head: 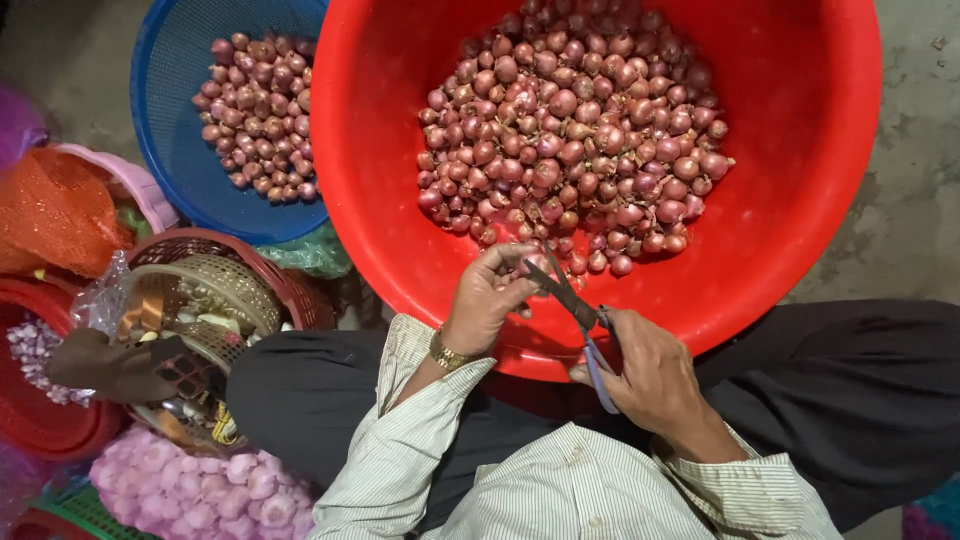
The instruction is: Trimming the roots and tops of shallots using scissors and sorting them into containers.
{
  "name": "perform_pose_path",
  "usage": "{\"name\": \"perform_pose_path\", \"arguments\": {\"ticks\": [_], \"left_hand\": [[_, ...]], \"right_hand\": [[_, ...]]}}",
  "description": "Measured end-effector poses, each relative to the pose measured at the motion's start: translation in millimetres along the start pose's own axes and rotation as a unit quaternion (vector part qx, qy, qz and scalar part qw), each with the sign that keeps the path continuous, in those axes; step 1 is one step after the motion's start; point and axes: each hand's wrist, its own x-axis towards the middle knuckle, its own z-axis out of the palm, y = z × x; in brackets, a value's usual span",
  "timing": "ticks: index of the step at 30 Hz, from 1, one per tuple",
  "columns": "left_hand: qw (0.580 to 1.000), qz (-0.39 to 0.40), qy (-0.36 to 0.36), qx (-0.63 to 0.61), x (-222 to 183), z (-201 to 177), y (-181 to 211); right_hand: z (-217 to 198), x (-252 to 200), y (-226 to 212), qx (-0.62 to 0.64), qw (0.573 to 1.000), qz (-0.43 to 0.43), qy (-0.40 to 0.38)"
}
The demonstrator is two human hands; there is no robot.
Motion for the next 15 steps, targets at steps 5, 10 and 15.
{"name": "perform_pose_path", "arguments": {"ticks": [5, 10, 15], "left_hand": [[0.999, -0.009, 0.014, 0.029, -3.2, 13.1, 14.6], [0.999, -0.006, 0.03, 0.024, 2.6, 3.0, 6.9], [0.997, -0.007, 0.047, 0.058, 2.2, 4.6, 4.8]], "right_hand": [[2.4, 1.6, 8.0, -0.007, 1.0, 0.016, -0.026], [-0.3, 5.8, 4.4, 0.005, 0.999, 0.002, -0.047], [-3.0, 8.4, -0.2, -0.04, 0.999, 0.004, -0.032]]}}
